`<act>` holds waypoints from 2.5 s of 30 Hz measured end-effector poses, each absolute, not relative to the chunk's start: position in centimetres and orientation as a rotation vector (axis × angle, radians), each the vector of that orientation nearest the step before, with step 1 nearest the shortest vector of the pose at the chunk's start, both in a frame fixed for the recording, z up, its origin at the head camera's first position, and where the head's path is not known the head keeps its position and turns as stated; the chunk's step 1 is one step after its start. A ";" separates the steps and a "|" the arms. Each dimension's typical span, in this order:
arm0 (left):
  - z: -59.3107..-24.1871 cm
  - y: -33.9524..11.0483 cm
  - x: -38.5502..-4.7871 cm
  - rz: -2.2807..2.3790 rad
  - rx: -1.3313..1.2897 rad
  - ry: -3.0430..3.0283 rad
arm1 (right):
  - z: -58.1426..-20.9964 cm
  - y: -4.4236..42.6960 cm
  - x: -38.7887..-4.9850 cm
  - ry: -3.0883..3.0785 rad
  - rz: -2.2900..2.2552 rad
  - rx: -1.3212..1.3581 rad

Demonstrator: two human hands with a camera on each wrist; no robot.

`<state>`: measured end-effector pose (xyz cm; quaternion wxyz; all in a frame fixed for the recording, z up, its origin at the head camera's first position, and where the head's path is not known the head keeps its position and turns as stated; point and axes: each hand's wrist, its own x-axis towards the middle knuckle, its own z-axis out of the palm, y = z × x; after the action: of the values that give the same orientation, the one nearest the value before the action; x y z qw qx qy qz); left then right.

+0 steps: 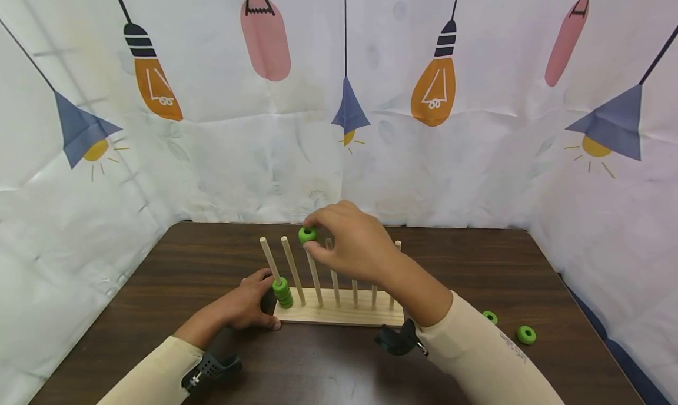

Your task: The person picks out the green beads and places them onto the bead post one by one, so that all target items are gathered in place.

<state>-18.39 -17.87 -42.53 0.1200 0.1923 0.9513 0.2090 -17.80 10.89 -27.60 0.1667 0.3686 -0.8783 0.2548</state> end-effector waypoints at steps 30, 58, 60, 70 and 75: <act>-42.3 -17.8 -18.3 0.648 0.569 2.779 | -27.5 7.4 -18.4 -2.483 0.771 1.080; -42.4 -17.9 -18.5 0.609 0.551 2.764 | -27.2 4.5 -18.6 -2.571 0.748 1.105; -42.4 -17.9 -18.5 0.606 0.550 2.763 | -27.2 4.4 -18.7 -2.576 0.740 1.108; -42.5 -17.9 -18.6 0.611 0.559 2.768 | -27.3 4.1 -18.8 -2.601 0.684 1.104; -42.6 -17.9 -18.6 0.612 0.555 2.762 | -27.3 4.1 -18.6 -2.635 0.643 1.087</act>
<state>-18.60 -17.88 -42.57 0.1289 0.1909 0.9501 0.2104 -18.62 4.10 -27.26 0.1093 0.3698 -0.8964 0.2186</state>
